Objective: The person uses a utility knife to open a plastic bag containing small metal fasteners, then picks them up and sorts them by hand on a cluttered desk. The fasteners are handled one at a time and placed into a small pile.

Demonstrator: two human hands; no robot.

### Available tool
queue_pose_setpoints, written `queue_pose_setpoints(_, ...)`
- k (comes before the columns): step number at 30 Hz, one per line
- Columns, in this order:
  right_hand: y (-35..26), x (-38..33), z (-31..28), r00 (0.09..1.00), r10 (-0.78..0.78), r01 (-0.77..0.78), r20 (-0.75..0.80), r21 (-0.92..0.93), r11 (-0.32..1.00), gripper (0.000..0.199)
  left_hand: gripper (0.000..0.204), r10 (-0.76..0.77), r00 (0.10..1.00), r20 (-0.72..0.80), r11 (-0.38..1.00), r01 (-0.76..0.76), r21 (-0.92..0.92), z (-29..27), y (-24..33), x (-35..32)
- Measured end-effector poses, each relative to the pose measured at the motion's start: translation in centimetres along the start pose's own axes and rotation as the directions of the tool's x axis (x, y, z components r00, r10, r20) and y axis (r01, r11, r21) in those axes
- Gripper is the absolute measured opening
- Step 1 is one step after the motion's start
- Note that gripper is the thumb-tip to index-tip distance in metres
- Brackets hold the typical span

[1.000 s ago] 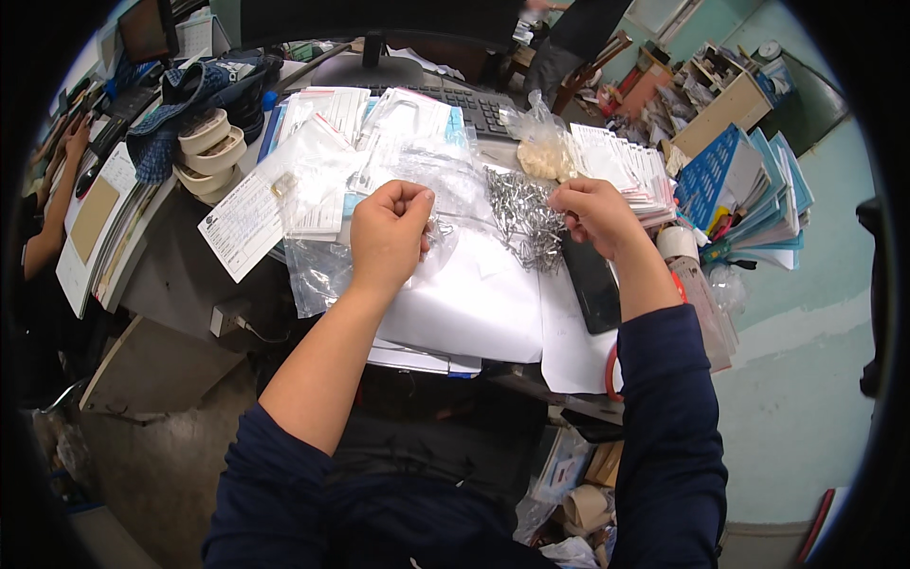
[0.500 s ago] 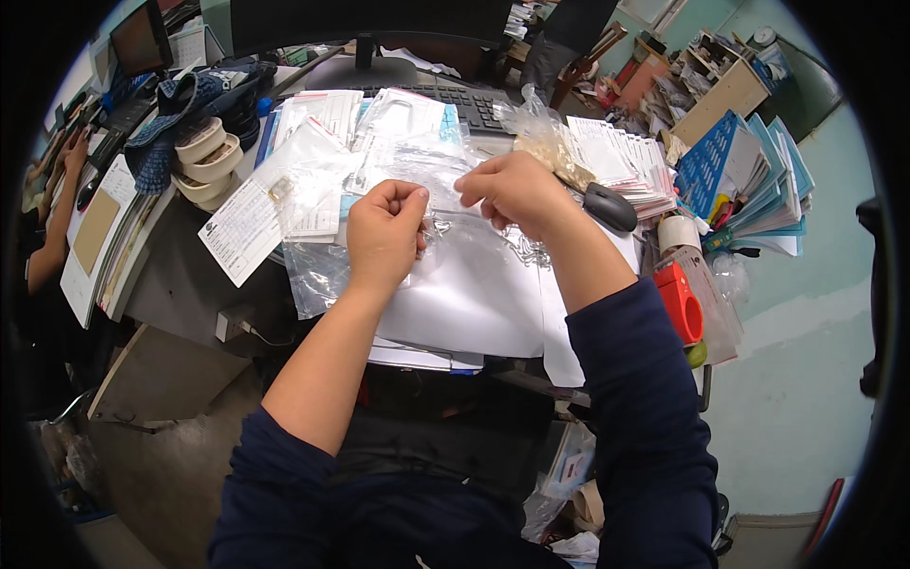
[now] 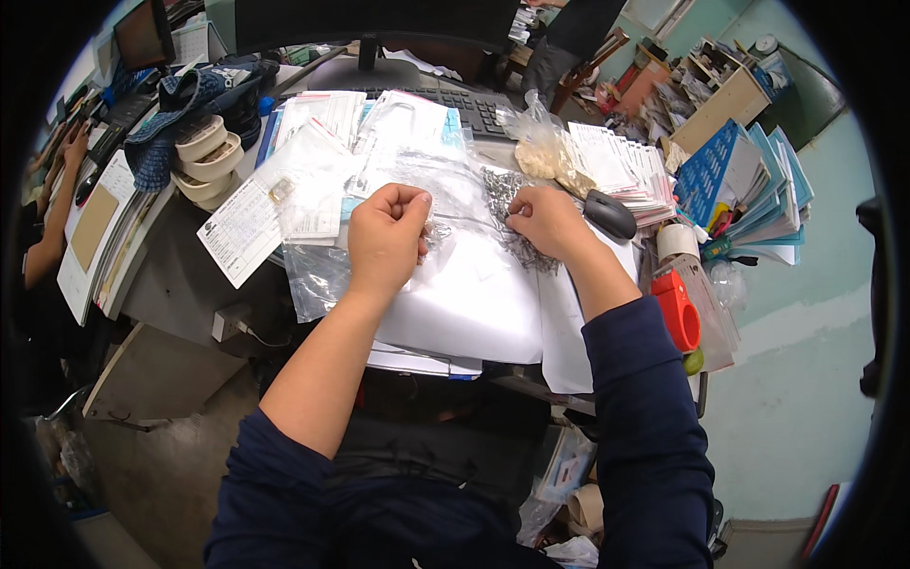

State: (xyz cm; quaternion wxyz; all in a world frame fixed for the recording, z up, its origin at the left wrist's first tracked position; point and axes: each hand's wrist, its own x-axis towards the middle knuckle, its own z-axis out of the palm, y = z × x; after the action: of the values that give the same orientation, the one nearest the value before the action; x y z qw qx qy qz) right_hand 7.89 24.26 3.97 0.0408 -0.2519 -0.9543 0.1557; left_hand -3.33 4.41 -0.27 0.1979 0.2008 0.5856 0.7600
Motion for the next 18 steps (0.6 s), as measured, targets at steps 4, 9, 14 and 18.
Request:
queue_pose_setpoints(4, 1.3, 0.6, -0.9, 0.997, 0.049, -0.054, 0.057, 0.089, 0.995, 0.017, 0.014, -0.009, 1.0, 0.007, 1.0, 0.009, -0.023, 0.1, 0.1, -0.1)
queue_pose_setpoints(9, 1.6, 0.2, -2.8, 0.962, 0.216, -0.26, 0.169, 0.313, 0.913, 0.016, 0.015, 0.007, 1.0, -0.009, 1.0, -0.006, 0.015, -0.1, 0.1, -0.1)
queue_pose_setpoints(14, 2.4, -0.1, -3.7, 0.946, 0.222, -0.288, 0.235, 0.302, 0.909, 0.018, 0.015, -0.001, 1.0, 0.0, 1.0, 0.001, 0.005, -0.1, -0.1, 0.0)
queue_pose_setpoints(18, 2.2, -0.1, -4.1, 0.98, 0.128, -0.145, 0.153, 0.105, 0.984, 0.023, 0.014, 0.004, 1.0, 0.006, 1.0, -0.004, -0.029, 0.0, -0.1, 0.0)
